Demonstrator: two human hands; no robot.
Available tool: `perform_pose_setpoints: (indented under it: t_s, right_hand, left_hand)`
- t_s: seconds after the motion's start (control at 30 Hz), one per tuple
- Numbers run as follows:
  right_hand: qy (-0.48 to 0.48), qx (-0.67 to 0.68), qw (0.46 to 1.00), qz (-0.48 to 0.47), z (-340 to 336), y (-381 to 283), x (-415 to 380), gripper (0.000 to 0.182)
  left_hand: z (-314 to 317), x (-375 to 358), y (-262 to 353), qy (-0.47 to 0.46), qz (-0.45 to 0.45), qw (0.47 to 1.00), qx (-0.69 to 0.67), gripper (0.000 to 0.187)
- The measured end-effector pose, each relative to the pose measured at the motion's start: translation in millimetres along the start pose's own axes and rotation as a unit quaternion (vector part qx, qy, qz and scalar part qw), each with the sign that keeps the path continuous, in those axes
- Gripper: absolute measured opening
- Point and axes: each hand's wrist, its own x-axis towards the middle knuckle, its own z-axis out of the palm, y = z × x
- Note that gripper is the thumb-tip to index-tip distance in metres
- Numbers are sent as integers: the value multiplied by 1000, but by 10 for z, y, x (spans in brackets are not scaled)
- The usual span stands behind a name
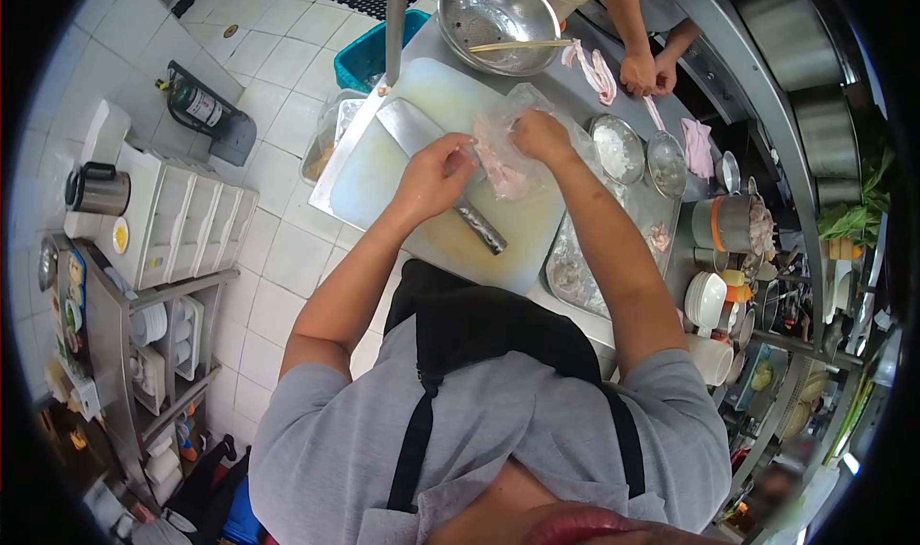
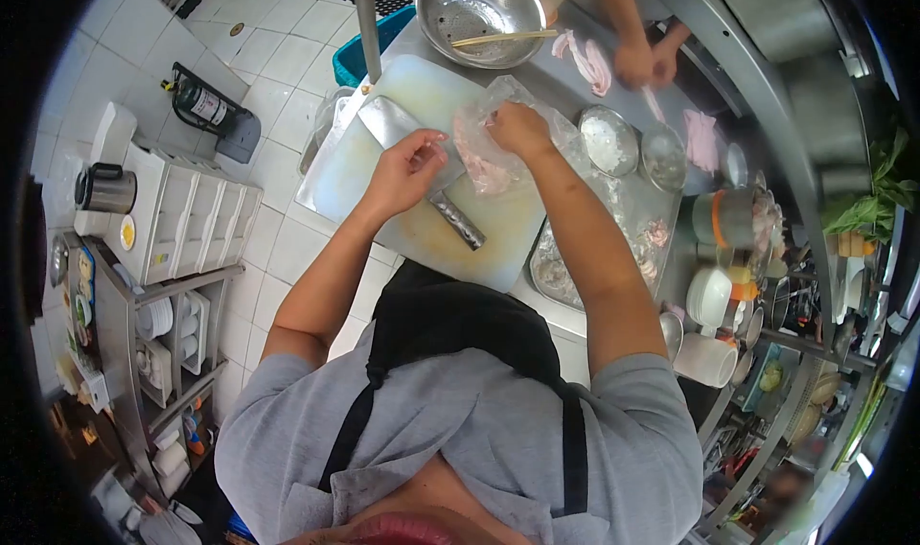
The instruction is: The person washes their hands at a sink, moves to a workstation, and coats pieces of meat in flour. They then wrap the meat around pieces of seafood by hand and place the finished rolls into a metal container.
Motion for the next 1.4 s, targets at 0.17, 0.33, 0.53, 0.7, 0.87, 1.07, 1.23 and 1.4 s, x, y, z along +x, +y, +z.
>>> perform_pose_setpoints:
  t_s: [0.17,0.33,0.53,0.7,0.87,1.07,1.23,1.4]
  right_hand:
    - [28,48,998,32,182,109,109,35]
    - [120,47,989,-76,-64,190,-93,28]
    - [214,259,930,-149,-525,207,-473,22]
    - [160,548,805,-160,-991,284,-751,10]
    - [127,647,728,-190,-1152,386,-1227,14]
    - [95,590,778,-197,-955,735,-1897,14]
    - [205,542,808,-111,-329,1111,-2347,19]
    - [266,408,870,80,320,1408,-2886,30]
  left_hand:
    - [94,419,133,43,235,949,206,34]
    - [129,511,182,24,228,948,221,32]
    - [15,498,249,35,205,953,219,32]
    - [32,501,552,69,252,943,207,31]
    - [259,453,926,68,340,934,87,27]
    - [1109,237,958,-236,111,958,-116,12]
    - [1613,30,793,-325,12,934,-149,7]
    - [2299,-203,378,-285,-101,945,-126,7]
